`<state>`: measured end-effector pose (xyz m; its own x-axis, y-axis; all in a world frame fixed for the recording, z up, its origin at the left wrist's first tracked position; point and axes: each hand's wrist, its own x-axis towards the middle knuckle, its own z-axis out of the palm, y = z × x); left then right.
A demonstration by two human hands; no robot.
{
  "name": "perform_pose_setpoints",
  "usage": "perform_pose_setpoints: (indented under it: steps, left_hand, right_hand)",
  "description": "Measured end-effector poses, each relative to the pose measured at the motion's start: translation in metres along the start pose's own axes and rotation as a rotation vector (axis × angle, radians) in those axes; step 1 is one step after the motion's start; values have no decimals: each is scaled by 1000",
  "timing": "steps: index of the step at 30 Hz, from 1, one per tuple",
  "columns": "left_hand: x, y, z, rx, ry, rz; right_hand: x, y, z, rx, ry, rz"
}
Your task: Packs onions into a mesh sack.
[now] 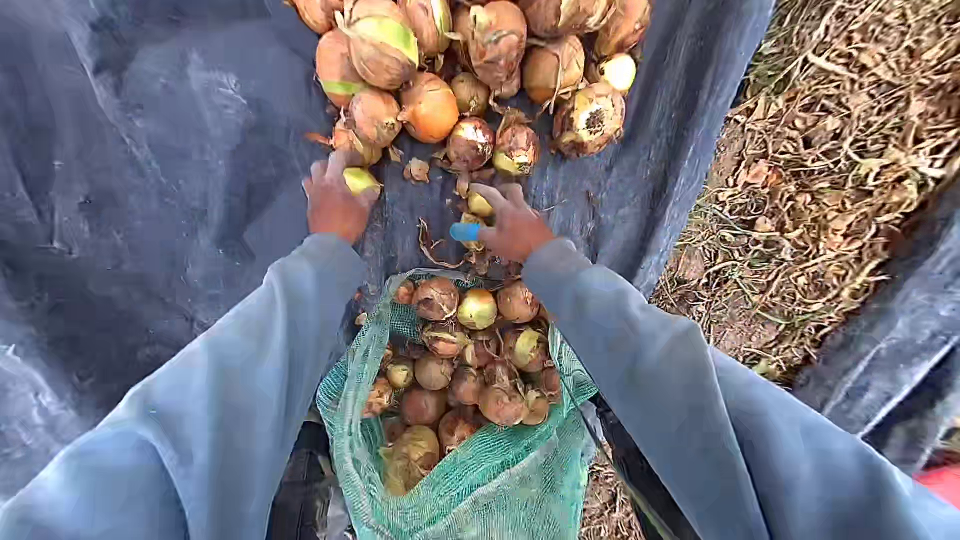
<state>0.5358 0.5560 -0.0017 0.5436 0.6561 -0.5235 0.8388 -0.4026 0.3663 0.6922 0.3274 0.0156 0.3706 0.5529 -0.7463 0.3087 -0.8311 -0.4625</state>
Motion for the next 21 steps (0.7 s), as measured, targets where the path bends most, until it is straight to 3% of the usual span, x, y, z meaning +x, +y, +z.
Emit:
perform_pose_setpoints:
  steps: [4,6,8,10,12,16,21]
  left_hand:
    - [-9,6,24,78,46,-115]
    - [-22,-5,26,-173,6,-147]
    - [-46,-10,22,-549,-245,-125]
    - [-69,-4,24,-709,-601,-10]
    - [-87,6,44,-583,-764,99]
    - [-105,25,98,-287,-785,155]
    - [-120,56,101,6,-926,133]
  right_hand:
    - [26,-5,40,-306,-17,-15]
    - [9,8,50,-262,-76,-14]
    - [-17,27,52,-113,-169,-3]
    - [-39,44,42,3,-257,0]
    - [-48,62,33,36,-329,18]
    - [-37,70,39,12,-373,111]
    - [-53,60,53,31,-406,169]
